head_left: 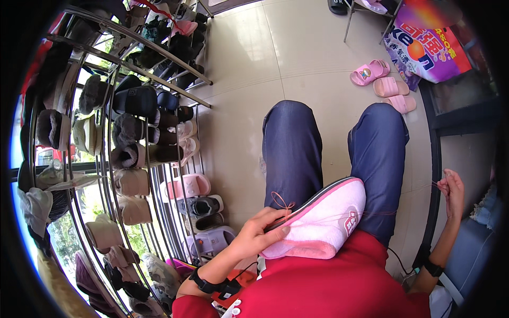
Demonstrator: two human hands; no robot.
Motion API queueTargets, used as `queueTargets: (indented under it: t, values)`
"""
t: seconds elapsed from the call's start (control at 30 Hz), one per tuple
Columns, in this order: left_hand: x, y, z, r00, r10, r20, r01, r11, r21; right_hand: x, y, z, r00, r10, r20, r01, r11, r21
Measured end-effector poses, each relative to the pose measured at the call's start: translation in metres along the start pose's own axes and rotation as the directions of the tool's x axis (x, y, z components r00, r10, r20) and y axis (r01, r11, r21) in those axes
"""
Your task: The person sits on the floor and sews a pink slipper using a needle and thread. They repeatedly insert the needle into the slipper's sole and pull the thread through to secure the parts together.
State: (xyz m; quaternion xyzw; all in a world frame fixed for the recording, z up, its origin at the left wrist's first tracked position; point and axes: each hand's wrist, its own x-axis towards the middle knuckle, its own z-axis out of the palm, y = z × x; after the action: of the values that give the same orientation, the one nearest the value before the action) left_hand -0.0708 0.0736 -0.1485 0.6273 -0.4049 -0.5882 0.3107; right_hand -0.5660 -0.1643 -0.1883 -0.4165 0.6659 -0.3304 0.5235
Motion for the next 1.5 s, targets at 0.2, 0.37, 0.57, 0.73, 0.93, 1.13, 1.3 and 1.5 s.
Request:
queueTargets:
  t: [0.2,0.37,0.57,0.73,0.93,1.13,1.3,1.5]
  values:
    - [0.013,-0.004,-0.003,0.998,-0.024,0.051,0.029,0.995,-0.093,-0.017,-0.049,0.075,0.949,-0.025,0.314,-0.094,0.929,0.359]
    - [0.017,-0.009,0.003,0.997,0.034,-0.070,-0.046,0.982,-0.182,-0.047,-0.077,0.160,0.713,-0.018,0.701,-0.232,0.938,0.259]
    - [0.018,-0.007,-0.002,0.975,0.017,-0.223,-0.069,0.972,-0.225,-0.109,-0.083,0.283,0.363,0.009,0.932,0.170,0.982,-0.076]
    - [0.014,0.002,-0.008,0.916,0.101,-0.388,-0.191,0.961,-0.200,-0.133,-0.072,0.331,0.191,-0.056,0.980,0.563,0.824,-0.062]
    - [0.012,0.021,-0.010,0.811,0.267,-0.520,-0.160,0.957,0.242,-0.138,-0.053,0.342,0.397,-0.027,0.918,0.415,0.897,-0.153]
    - [-0.012,-0.001,0.023,0.783,0.493,-0.379,-0.086,0.689,0.719,-0.136,-0.039,0.337,0.427,0.025,0.904,0.230,0.964,-0.135]
    - [-0.010,-0.004,0.042,0.780,0.543,-0.312,-0.049,0.549,0.834,-0.129,-0.038,0.332,0.340,0.058,0.939,0.123,0.987,-0.106]
    - [-0.012,-0.004,0.039,0.812,0.483,-0.329,-0.173,0.737,0.654,-0.132,-0.037,0.326,0.311,0.002,0.950,0.074,0.997,-0.026]
